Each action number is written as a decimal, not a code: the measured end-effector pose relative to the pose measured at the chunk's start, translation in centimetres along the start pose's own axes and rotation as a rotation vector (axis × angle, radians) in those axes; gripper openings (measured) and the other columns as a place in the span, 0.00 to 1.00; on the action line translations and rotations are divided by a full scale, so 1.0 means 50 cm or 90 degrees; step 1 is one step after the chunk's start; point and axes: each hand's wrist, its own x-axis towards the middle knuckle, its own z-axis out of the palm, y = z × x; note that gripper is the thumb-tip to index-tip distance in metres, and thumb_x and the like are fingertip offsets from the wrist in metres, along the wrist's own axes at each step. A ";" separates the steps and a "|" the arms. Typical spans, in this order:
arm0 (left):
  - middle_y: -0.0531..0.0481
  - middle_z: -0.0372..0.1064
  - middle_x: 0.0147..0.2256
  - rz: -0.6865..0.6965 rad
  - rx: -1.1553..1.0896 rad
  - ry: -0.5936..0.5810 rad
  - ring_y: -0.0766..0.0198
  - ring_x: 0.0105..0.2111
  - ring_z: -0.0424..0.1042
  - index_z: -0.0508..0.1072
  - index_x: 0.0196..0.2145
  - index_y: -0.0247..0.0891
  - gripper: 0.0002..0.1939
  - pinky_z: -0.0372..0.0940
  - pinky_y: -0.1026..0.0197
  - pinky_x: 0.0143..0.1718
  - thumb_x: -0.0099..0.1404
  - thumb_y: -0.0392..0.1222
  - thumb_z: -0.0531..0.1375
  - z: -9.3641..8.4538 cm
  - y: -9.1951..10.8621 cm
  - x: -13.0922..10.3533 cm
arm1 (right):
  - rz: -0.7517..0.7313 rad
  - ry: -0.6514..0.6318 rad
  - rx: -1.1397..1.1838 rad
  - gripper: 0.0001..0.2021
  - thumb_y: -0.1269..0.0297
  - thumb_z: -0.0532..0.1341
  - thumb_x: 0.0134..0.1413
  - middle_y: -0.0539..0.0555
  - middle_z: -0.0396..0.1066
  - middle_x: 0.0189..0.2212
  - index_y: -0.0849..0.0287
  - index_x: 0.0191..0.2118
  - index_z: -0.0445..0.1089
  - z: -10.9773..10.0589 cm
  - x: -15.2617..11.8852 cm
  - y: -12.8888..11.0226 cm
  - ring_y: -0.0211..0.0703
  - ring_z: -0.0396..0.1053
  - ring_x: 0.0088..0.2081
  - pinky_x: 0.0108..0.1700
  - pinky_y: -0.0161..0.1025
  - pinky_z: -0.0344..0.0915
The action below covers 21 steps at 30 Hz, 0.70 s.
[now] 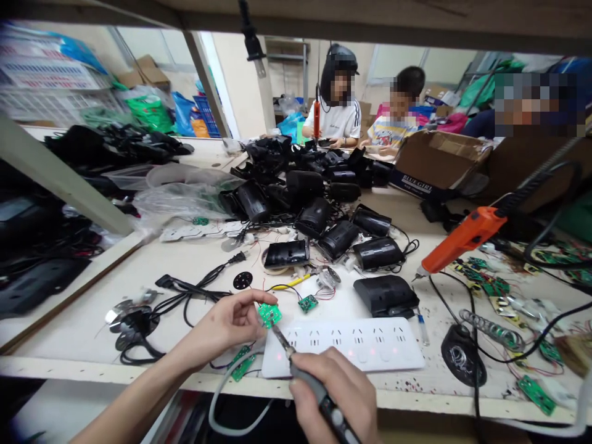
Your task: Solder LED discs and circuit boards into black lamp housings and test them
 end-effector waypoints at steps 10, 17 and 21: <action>0.61 0.62 0.20 0.003 -0.042 -0.008 0.72 0.21 0.61 0.73 0.42 0.34 0.24 0.55 0.68 0.25 0.43 0.33 0.59 -0.006 -0.005 0.005 | -0.038 -0.031 0.048 0.08 0.69 0.58 0.60 0.52 0.72 0.28 0.55 0.43 0.73 0.044 0.015 0.010 0.40 0.70 0.27 0.30 0.35 0.67; 0.61 0.60 0.21 0.005 -0.028 -0.009 0.72 0.21 0.59 0.72 0.42 0.35 0.24 0.54 0.68 0.25 0.43 0.34 0.59 -0.013 -0.002 0.003 | -0.072 -0.045 0.053 0.11 0.72 0.58 0.59 0.52 0.70 0.27 0.55 0.44 0.73 0.055 0.017 0.018 0.40 0.69 0.26 0.28 0.36 0.66; 0.61 0.58 0.21 0.006 -0.029 -0.012 0.71 0.21 0.58 0.73 0.44 0.35 0.26 0.54 0.67 0.26 0.43 0.34 0.60 -0.015 -0.002 0.004 | -0.067 -0.059 0.066 0.11 0.73 0.58 0.59 0.52 0.70 0.28 0.55 0.45 0.73 0.054 0.018 0.019 0.40 0.68 0.27 0.30 0.35 0.66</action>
